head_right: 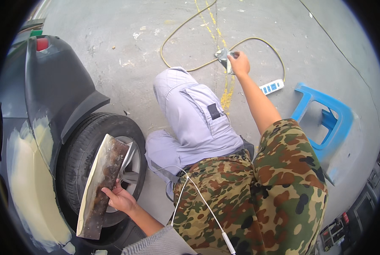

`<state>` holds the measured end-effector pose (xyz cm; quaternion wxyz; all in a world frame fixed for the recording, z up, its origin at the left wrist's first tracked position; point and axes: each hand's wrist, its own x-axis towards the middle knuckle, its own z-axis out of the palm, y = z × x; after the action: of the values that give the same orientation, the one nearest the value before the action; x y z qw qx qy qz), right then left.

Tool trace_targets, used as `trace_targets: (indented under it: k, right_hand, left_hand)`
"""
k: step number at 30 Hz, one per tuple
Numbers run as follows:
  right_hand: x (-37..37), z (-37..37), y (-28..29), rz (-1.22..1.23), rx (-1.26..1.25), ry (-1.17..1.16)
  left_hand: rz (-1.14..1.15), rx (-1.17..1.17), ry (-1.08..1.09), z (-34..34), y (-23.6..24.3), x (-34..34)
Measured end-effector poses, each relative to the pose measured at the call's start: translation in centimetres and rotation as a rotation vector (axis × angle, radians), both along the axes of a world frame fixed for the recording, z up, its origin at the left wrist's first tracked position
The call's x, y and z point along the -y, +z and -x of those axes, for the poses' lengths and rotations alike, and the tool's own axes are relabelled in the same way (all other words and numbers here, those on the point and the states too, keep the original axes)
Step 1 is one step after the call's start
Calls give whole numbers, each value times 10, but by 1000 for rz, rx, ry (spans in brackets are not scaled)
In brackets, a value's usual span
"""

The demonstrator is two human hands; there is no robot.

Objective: The person applies body filler to the rear wheel arch and side panel of a dark-colored car using a small metal spatula and a larger spreader. They smooth the filler over the surface and occasionally scrape excess material back onto the spreader.

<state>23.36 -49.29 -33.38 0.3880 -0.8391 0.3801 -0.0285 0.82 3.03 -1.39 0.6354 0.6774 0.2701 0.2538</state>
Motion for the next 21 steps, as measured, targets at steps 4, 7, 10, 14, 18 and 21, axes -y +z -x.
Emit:
trace_targets:
  k: [4,7,10,14,18,21]
  right_hand:
    - [71,31,-74,293,-387,199]
    - [78,7,-89,231,-331,412]
    - [99,3,-61,380,-553,446]
    - [120,-1,-31,477,-350,597]
    - [137,13,-47,338,-114,450]
    - [154,37,-55,-109,-88,233]
  left_hand:
    - [65,4,-20,4,-15,8]
    - [83,-11,-5,7,-20,19]
    - [175,-80,82,10,-20,17]
    - [281,-27,55,12,-20,12]
    - [293,21,-16,0,-12,29]
    - [290,32,-40,-6,-11,34]
